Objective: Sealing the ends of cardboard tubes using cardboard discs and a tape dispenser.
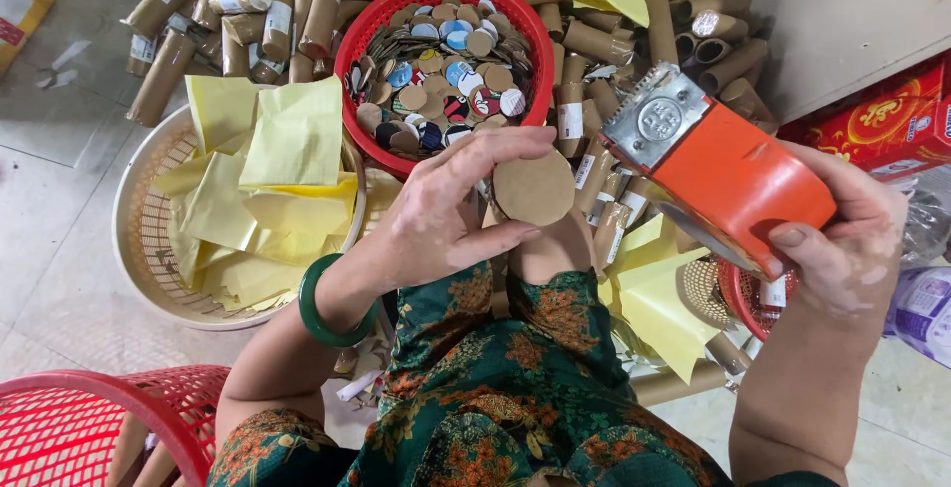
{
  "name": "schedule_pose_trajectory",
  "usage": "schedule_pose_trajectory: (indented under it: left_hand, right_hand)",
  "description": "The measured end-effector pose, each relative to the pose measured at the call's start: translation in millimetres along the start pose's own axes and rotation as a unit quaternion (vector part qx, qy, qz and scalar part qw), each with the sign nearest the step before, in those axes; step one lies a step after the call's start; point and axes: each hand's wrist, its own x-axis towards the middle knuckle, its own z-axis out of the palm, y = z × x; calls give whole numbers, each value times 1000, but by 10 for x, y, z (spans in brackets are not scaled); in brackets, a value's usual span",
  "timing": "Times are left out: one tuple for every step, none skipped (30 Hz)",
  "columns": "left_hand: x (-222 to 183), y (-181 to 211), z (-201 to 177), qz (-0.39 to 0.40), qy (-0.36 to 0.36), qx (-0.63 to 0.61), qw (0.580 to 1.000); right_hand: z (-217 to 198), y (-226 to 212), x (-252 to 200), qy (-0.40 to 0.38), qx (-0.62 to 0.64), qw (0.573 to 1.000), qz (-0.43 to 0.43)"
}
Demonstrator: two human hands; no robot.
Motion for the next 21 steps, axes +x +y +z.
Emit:
schedule_pose_trajectory:
  left_hand:
    - [-4,-9,3,0,-2,-5,1000]
    - [32,11,6,1,-3,-5,1000]
    - [69,32,9,24,8,-2,1000]
    - [106,55,7,48,20,2,999]
    - [138,46,-5,49,20,3,999]
    - [171,37,-18,60,39,10,997]
    - [201,29,-30,72,59,16,996]
    - [241,61,-48,71,59,16,996]
    - [279,94,-65,31,50,-17,998]
    - [319,126,-85,-9,41,-49,998]
    - [375,182,-103,-9,42,-49,998]
    - [434,236,-127,-80,11,-137,987]
    - [494,289,-149,-149,-20,-224,963]
    - [492,282,-157,-150,-20,-223,963]
    - [492,273,-162,-175,-27,-272,946]
    - [496,260,-169,-200,-35,-321,925]
    - [477,272,-212,-200,-36,-321,925]
    - [457,283,-249,-197,-29,-310,930]
    - [439,292,-287,-193,-21,-300,934]
    - [360,254,-423,-194,-22,-300,934]
    - [281,213,-559,-191,3,-269,944]
  right_hand:
    - [-55,32,-10,1,34,999,0]
    - [-87,40,-4,2,33,999,0]
    - [-118,47,3,-9,42,999,-24]
    - [-147,54,16,-19,50,997,-49]
    - [-148,35,27,-20,50,997,-50]
    - [-149,17,39,-31,57,996,-68]
    - [-150,1,49,-43,64,993,-85]
    - [-105,-96,91,-43,64,993,-85]
    - [-60,-192,131,-76,50,990,-110]
    - [-15,-288,177,-108,37,984,-135]
    - [12,-412,228,-109,37,984,-135]
    - [43,-537,284,-146,-21,975,-166]
    - [72,-660,340,-181,-78,961,-196]
    - [46,-692,357,-181,-77,961,-195]
    - [19,-721,375,-203,-149,945,-207]
    - [-10,-755,393,-224,-221,924,-216]
    - [-108,-727,414,-223,-221,925,-215]
    - [-210,-698,429,-257,-228,923,-174]
    - [-312,-669,446,-291,-235,918,-132]
    - [-384,-620,461,-290,-235,918,-132]
    - [-455,-570,478,-314,-218,921,-79]
